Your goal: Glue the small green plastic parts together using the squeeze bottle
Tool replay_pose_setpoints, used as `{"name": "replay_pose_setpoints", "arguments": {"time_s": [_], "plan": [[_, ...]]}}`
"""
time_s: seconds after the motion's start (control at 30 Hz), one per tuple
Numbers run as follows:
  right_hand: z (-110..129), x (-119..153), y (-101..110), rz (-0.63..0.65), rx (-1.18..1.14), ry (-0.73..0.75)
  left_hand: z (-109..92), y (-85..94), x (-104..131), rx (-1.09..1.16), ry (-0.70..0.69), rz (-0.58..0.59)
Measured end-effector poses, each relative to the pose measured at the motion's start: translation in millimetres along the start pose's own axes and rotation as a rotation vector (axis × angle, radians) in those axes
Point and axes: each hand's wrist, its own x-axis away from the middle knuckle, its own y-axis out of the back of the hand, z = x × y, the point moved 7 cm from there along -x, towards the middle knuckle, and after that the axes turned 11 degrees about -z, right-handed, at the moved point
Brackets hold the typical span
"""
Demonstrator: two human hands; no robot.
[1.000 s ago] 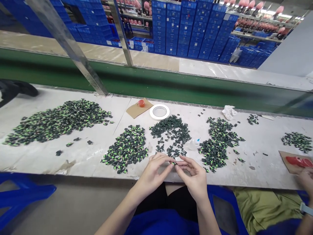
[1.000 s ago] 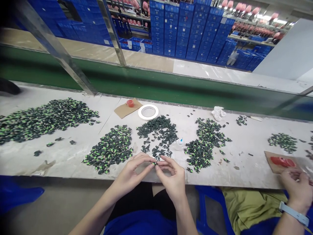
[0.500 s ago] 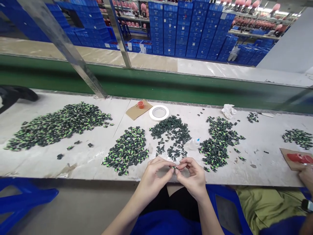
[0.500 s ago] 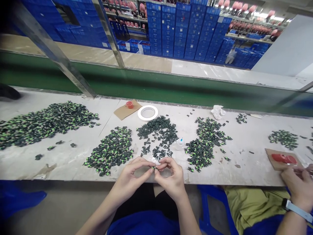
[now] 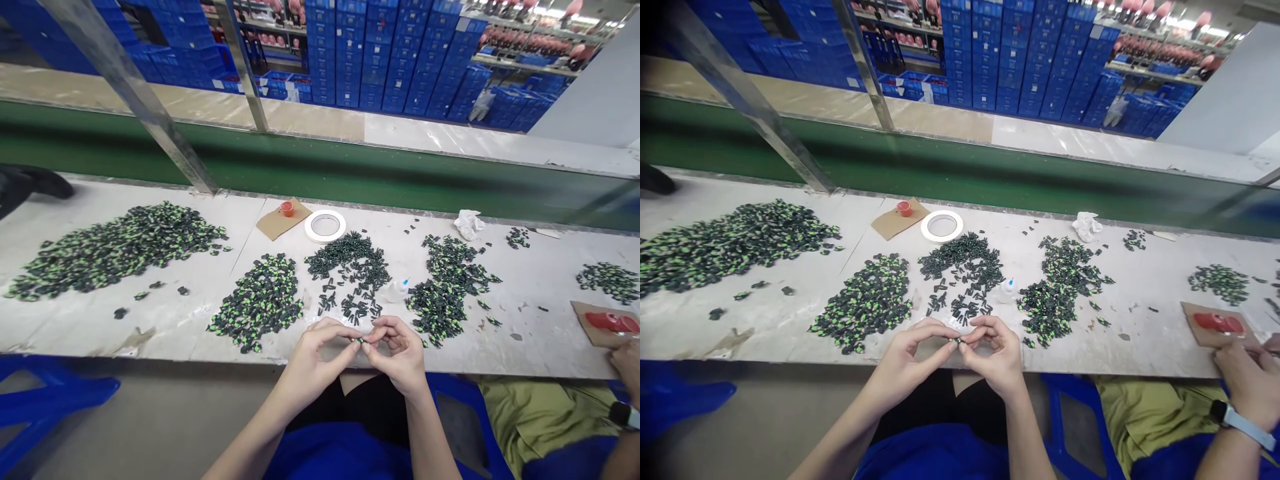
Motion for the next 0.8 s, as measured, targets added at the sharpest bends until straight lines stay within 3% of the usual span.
{"name": "replay_pose_setpoints", "arguments": {"time_s": [0.27,0.4,0.63,0.8], "plan": [[23,-1,-3,0.11,0.158,0.106,3,-2.1,0,-0.083,-0.039,-0.002],[24,-1,-2,0.099,0.22,0.131,1,-1.9,-1,-0.089,-0.079,0.004],[18,-1,-4,0.022,0.153,0.096,-3,-0.2,2,-0.073,-0.071,-0.065],[12,-6,-8,0.022,0.059,-0.006,8,-1.9,5,-0.003,0.004,-0.105]]}}
